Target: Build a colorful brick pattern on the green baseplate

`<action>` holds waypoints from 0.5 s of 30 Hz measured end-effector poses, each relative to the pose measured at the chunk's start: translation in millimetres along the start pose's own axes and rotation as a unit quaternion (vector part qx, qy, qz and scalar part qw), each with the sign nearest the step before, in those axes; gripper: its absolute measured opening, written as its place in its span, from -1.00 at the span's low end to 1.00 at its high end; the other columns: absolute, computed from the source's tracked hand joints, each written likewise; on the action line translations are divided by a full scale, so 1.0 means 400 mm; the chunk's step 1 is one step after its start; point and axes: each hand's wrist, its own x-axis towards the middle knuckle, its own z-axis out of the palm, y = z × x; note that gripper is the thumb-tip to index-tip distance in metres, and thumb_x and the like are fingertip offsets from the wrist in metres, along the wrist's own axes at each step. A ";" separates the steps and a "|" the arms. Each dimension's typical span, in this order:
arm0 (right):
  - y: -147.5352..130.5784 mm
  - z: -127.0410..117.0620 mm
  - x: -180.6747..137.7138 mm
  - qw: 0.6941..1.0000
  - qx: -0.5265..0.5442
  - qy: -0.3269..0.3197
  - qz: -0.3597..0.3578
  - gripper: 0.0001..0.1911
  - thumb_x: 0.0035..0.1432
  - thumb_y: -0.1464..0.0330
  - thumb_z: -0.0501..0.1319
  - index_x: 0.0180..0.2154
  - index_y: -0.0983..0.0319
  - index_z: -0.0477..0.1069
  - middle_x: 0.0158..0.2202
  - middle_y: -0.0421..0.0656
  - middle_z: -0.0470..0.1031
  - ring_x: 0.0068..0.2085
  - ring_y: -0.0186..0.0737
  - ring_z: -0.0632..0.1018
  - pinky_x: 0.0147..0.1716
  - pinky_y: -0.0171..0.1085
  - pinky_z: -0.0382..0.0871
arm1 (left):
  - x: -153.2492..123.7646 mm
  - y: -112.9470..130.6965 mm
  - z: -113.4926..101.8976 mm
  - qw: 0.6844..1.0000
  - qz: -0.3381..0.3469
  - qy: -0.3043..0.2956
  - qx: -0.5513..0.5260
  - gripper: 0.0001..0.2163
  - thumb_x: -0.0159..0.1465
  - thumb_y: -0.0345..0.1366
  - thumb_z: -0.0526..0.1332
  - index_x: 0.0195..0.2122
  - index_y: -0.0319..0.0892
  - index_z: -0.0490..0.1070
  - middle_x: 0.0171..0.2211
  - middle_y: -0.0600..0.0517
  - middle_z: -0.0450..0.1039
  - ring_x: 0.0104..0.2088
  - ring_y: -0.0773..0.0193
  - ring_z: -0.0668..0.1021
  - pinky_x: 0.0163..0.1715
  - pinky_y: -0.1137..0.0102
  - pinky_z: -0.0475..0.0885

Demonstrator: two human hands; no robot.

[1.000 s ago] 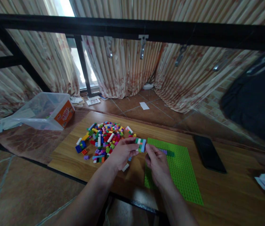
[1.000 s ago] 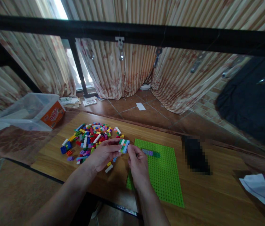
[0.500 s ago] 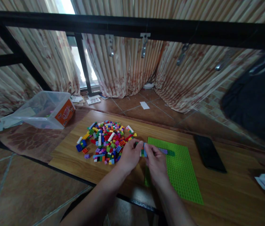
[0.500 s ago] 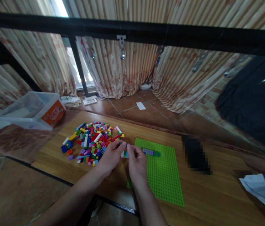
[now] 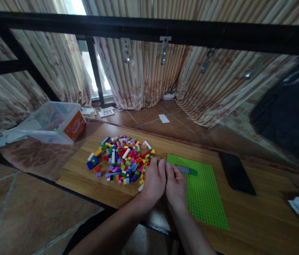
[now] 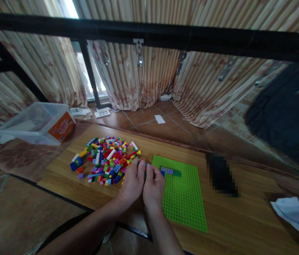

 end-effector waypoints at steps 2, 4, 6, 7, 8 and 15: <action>0.002 0.002 -0.003 1.000 0.018 0.006 0.004 -0.57 0.07 0.00 0.17 -0.43 0.25 0.47 -0.46 -0.14 0.54 -0.40 -0.21 0.48 -0.37 -0.26 0.34 | -0.001 -0.002 0.001 1.000 0.004 0.000 -0.006 -0.80 0.37 -0.24 -0.05 -0.40 -0.11 0.19 -0.43 0.04 0.38 -0.41 0.29 0.45 -0.38 0.40 0.26; 0.004 0.005 -0.005 1.000 0.028 0.010 0.007 -0.57 0.07 0.00 0.17 -0.43 0.25 0.47 -0.45 -0.14 0.54 -0.40 -0.22 0.47 -0.38 -0.27 0.34 | -0.001 -0.005 0.002 1.000 0.009 -0.001 -0.011 -0.81 0.37 -0.24 -0.05 -0.39 -0.11 0.19 -0.43 0.05 0.37 -0.41 0.29 0.45 -0.38 0.40 0.26; 0.007 0.009 -0.007 0.999 0.036 0.014 0.011 -0.58 0.08 0.00 0.17 -0.43 0.25 0.45 -0.46 -0.15 0.52 -0.41 -0.24 0.46 -0.39 -0.29 0.33 | -0.001 -0.008 0.003 1.000 0.011 0.002 -0.015 -0.81 0.37 -0.23 -0.05 -0.38 -0.11 0.20 -0.42 0.05 0.37 -0.40 0.29 0.44 -0.38 0.40 0.26; 0.008 0.011 -0.007 0.999 0.045 0.018 0.015 -0.58 0.08 0.01 0.17 -0.44 0.24 0.44 -0.47 -0.16 0.51 -0.42 -0.25 0.45 -0.41 -0.30 0.32 | -0.001 -0.010 0.003 1.000 0.012 0.007 -0.019 -0.80 0.37 -0.22 -0.06 -0.38 -0.11 0.20 -0.42 0.04 0.37 -0.40 0.29 0.44 -0.38 0.40 0.26; 0.008 0.014 -0.008 0.998 0.059 0.023 0.020 -0.59 0.08 0.01 0.17 -0.45 0.24 0.43 -0.48 -0.18 0.49 -0.43 -0.26 0.44 -0.42 -0.30 0.32 | -0.002 -0.011 0.002 1.000 0.013 0.012 -0.023 -0.80 0.37 -0.22 -0.06 -0.38 -0.11 0.20 -0.42 0.04 0.37 -0.39 0.29 0.44 -0.37 0.40 0.26; -0.001 0.033 -0.009 0.994 0.098 0.034 0.040 -0.59 0.04 0.00 0.21 -0.42 0.24 0.41 -0.48 -0.20 0.48 -0.44 -0.29 0.44 -0.43 -0.32 0.32 | 0.002 -0.008 -0.001 0.987 -0.034 0.062 -0.146 -0.75 0.34 -0.16 0.00 -0.46 -0.12 0.19 -0.50 0.12 0.23 -0.46 0.35 0.33 -0.40 0.43 0.24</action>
